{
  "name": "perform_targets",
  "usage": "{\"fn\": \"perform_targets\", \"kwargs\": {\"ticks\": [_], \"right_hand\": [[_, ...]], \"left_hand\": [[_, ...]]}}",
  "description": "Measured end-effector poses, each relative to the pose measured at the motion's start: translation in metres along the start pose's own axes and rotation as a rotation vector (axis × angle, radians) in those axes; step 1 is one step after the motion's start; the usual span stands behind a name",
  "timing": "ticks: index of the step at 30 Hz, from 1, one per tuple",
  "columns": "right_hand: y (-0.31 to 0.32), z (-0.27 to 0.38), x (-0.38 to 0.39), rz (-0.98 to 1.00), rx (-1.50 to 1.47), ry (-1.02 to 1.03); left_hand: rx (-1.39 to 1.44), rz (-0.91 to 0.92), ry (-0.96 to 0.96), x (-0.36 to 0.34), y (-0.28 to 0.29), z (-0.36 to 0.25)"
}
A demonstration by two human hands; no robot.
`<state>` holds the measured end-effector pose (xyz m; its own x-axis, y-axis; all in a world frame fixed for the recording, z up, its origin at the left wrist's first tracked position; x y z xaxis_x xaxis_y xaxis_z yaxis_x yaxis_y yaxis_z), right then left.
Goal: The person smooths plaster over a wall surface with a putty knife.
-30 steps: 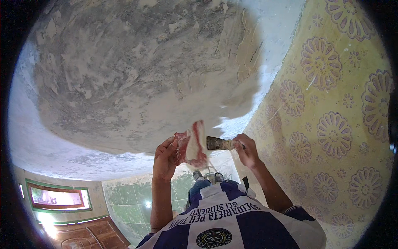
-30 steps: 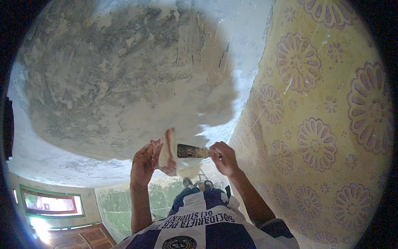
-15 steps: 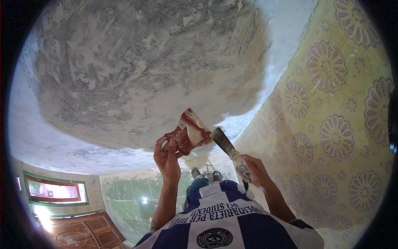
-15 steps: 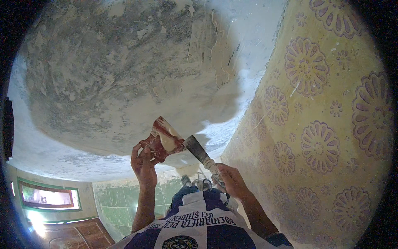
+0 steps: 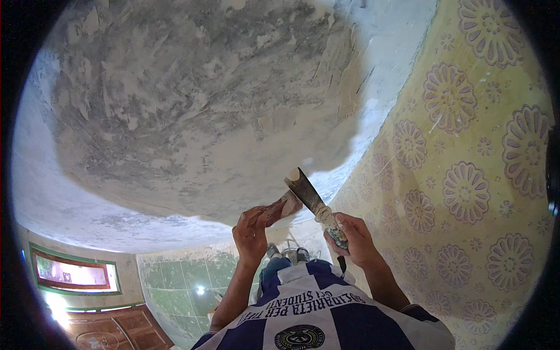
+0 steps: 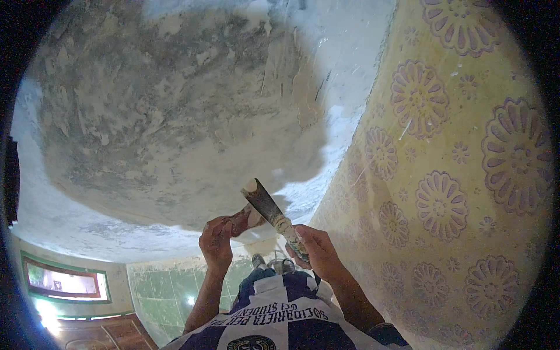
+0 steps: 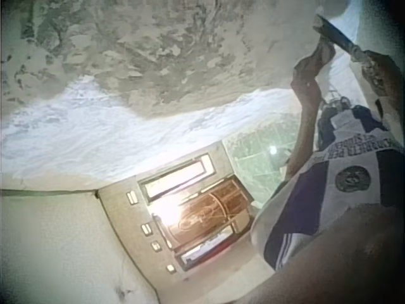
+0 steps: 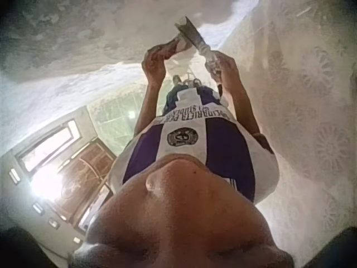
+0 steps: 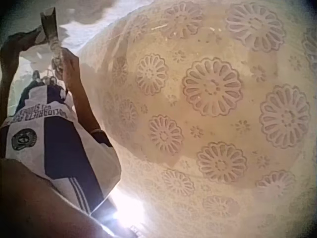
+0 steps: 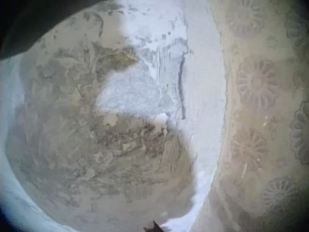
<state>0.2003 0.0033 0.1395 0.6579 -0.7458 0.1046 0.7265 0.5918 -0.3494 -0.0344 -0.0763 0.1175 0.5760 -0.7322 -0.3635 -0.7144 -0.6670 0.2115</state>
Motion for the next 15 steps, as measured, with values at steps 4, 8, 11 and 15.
{"fn": "perform_targets", "kwargs": {"ticks": [4,8,11,15], "right_hand": [[0.001,0.02,-0.015,-0.031,-0.242,0.195],[0.015,0.044,-0.033,-0.175,-0.21,0.472],[0.021,0.053,-0.053,-0.274,0.049,0.695],[0.032,0.056,-0.084,-0.55,0.758,0.982]], "left_hand": [[0.429,0.014,0.297,0.008,0.003,0.012],[0.543,-0.054,0.47,0.01,0.016,0.029],[0.529,-0.038,0.482,0.012,0.021,0.037],[0.523,-0.045,0.501,0.015,0.02,0.032]]}}
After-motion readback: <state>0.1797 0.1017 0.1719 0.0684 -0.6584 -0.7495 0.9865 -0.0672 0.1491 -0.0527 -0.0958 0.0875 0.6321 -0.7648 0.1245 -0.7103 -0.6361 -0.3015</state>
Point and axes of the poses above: each hand's wrist, its own x-axis away from the middle knuckle, its own y-axis out of the back of the hand, z = x × y, the point moved 3 cm from there along -x, towards the middle knuckle, and after that the axes turned 6 degrees about y, right-handed, at the moved point
